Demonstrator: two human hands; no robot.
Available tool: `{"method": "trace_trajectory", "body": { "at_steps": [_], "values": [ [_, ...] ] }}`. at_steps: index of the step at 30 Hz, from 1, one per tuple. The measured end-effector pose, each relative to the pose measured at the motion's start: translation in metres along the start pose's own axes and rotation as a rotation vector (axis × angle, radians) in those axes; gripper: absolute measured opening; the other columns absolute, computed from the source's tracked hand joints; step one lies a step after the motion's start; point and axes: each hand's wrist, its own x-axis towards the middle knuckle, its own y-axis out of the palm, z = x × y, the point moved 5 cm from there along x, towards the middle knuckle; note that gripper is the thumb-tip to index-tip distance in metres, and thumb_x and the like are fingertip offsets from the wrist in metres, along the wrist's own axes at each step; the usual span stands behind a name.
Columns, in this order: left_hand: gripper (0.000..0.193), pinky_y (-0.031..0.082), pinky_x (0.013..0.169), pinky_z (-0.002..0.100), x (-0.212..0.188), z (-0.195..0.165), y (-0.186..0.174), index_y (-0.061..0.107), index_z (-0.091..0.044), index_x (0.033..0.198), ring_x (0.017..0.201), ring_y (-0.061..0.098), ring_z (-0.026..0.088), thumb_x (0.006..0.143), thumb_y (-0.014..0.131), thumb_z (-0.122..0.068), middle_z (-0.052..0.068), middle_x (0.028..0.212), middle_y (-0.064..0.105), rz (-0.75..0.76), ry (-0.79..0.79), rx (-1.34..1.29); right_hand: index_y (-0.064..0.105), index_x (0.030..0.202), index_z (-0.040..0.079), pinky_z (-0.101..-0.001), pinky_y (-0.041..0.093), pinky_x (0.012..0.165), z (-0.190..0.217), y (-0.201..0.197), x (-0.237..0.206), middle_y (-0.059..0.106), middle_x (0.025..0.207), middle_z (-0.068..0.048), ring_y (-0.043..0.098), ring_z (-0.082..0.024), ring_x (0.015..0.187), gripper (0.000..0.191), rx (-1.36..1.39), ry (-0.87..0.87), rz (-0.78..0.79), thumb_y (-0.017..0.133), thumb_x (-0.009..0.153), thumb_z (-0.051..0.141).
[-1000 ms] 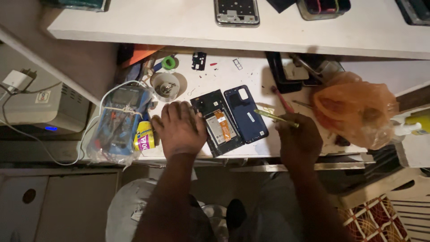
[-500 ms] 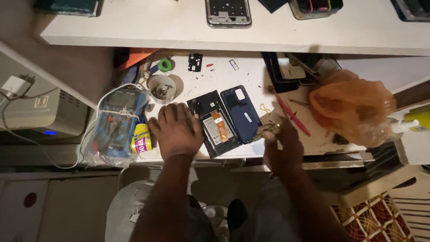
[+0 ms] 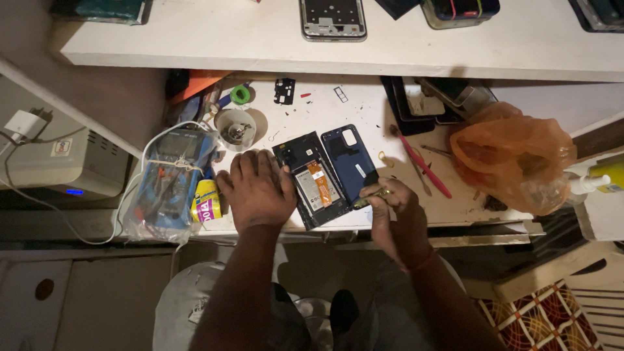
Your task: The person uses a small screwdriver to remove screws from the back of a disassembled smartphone on a workbench. They place the removed screws into a small container and continue unscrewing additional fasteners from the device's frame.
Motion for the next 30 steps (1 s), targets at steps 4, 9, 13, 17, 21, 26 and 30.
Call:
{"method": "trace_trajectory", "body": {
  "at_steps": [4, 9, 13, 17, 21, 26, 30],
  "values": [
    [0.058, 0.026, 0.111, 0.064, 0.002, 0.000, 0.000, 0.058, -0.004, 0.134, 0.135, 0.043, 0.035, 0.094, 0.050, -0.045, 0.020, 0.136, 0.054, 0.039, -0.009, -0.007, 0.037, 0.135, 0.004, -0.0239, 0.063, 0.069, -0.002, 0.004, 0.001, 0.074, 0.101, -0.011, 0.077, -0.018, 0.089, 0.029, -0.021, 0.017, 0.034, 0.050, 0.110, 0.014],
    [0.059, 0.027, 0.111, 0.064, 0.001, 0.005, 0.001, 0.058, -0.004, 0.135, 0.135, 0.044, 0.034, 0.095, 0.050, -0.045, 0.019, 0.136, 0.054, 0.028, 0.000, -0.001, 0.038, 0.135, 0.005, -0.0261, 0.063, 0.070, 0.001, 0.007, -0.002, 0.075, 0.101, -0.012, 0.077, -0.019, 0.090, 0.029, -0.001, 0.021, 0.002, 0.051, 0.110, 0.014],
    [0.062, 0.025, 0.111, 0.065, 0.001, 0.007, 0.006, 0.058, -0.004, 0.138, 0.136, 0.042, 0.035, 0.096, 0.048, -0.047, 0.020, 0.137, 0.053, -0.004, 0.006, 0.021, 0.042, 0.132, 0.002, -0.0280, 0.062, 0.069, 0.002, 0.007, 0.000, 0.076, 0.100, -0.011, 0.077, -0.018, 0.087, 0.030, -0.086, 0.052, 0.064, 0.053, 0.107, 0.014],
    [0.064, 0.023, 0.112, 0.066, 0.002, 0.007, 0.009, 0.057, -0.004, 0.140, 0.137, 0.040, 0.036, 0.096, 0.046, -0.049, 0.021, 0.139, 0.051, -0.021, 0.014, 0.042, 0.063, 0.119, 0.003, -0.0289, 0.065, 0.068, 0.000, 0.011, 0.002, 0.079, 0.103, -0.014, 0.079, -0.021, 0.086, 0.021, -0.239, 0.224, 0.264, 0.062, 0.101, 0.014],
    [0.063, 0.023, 0.113, 0.065, 0.000, 0.009, 0.009, 0.057, -0.004, 0.140, 0.138, 0.041, 0.035, 0.096, 0.045, -0.048, 0.020, 0.140, 0.052, 0.035, -0.015, 0.012, 0.065, 0.119, -0.003, -0.0305, 0.065, 0.073, 0.010, 0.009, 0.008, 0.077, 0.103, -0.016, 0.079, -0.024, 0.088, 0.026, -0.213, 0.170, 0.264, 0.064, 0.099, 0.013],
    [0.063, 0.023, 0.112, 0.066, 0.001, 0.007, 0.006, 0.058, -0.005, 0.139, 0.137, 0.041, 0.036, 0.096, 0.046, -0.049, 0.020, 0.139, 0.052, 0.017, -0.004, 0.029, 0.055, 0.132, -0.002, -0.0289, 0.065, 0.070, 0.008, 0.008, 0.009, 0.077, 0.102, -0.016, 0.079, -0.023, 0.087, 0.036, -0.157, 0.191, 0.287, 0.063, 0.100, 0.011],
    [0.063, 0.024, 0.112, 0.065, 0.001, 0.007, 0.005, 0.058, -0.004, 0.139, 0.138, 0.041, 0.035, 0.096, 0.046, -0.048, 0.019, 0.139, 0.052, 0.016, -0.003, 0.016, 0.046, 0.140, -0.001, -0.0315, 0.064, 0.073, 0.012, 0.006, 0.009, 0.075, 0.104, -0.017, 0.078, -0.025, 0.090, 0.045, -0.147, 0.047, 0.233, 0.063, 0.100, 0.009]
  ]
}}
